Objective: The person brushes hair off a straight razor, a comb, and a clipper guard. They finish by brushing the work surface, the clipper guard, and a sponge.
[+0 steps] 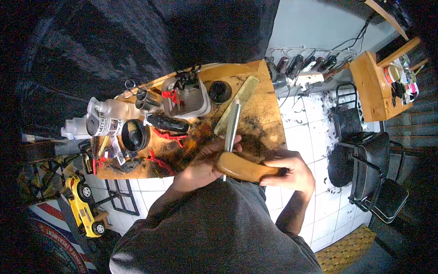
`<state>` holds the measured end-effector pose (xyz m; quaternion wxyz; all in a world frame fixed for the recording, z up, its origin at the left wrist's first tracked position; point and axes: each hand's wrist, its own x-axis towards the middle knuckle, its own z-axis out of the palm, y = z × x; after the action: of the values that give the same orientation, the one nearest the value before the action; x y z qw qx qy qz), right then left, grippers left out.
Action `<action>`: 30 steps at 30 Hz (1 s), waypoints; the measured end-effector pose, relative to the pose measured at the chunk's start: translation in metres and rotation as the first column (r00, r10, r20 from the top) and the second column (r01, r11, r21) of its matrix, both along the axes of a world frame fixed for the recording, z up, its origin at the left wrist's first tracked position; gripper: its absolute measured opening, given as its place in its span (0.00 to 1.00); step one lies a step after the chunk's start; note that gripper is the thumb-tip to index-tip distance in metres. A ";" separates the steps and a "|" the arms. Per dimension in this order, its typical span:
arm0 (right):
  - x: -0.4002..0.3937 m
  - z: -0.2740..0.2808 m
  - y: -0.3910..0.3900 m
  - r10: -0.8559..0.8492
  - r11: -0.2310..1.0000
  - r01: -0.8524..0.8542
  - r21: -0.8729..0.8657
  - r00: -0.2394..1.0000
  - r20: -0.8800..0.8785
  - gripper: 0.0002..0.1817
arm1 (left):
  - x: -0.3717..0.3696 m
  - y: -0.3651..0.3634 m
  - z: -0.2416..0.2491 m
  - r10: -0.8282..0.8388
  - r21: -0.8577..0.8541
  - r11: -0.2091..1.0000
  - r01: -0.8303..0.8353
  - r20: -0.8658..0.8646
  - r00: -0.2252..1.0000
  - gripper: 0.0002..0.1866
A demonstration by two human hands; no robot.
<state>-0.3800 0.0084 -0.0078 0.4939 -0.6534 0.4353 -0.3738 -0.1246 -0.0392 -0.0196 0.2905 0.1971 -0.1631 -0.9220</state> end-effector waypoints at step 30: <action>0.110 0.031 -0.053 -0.454 0.852 0.307 0.424 0.838 0.304 0.17 | 0.026 0.002 0.039 0.709 -0.878 0.314 0.362 0.470 0.525 0.21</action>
<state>-0.2700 -0.0448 0.0233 0.5957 -0.3619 0.5109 -0.5032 -0.0989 -0.0368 0.0191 0.3491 0.4185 -0.7445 -0.3857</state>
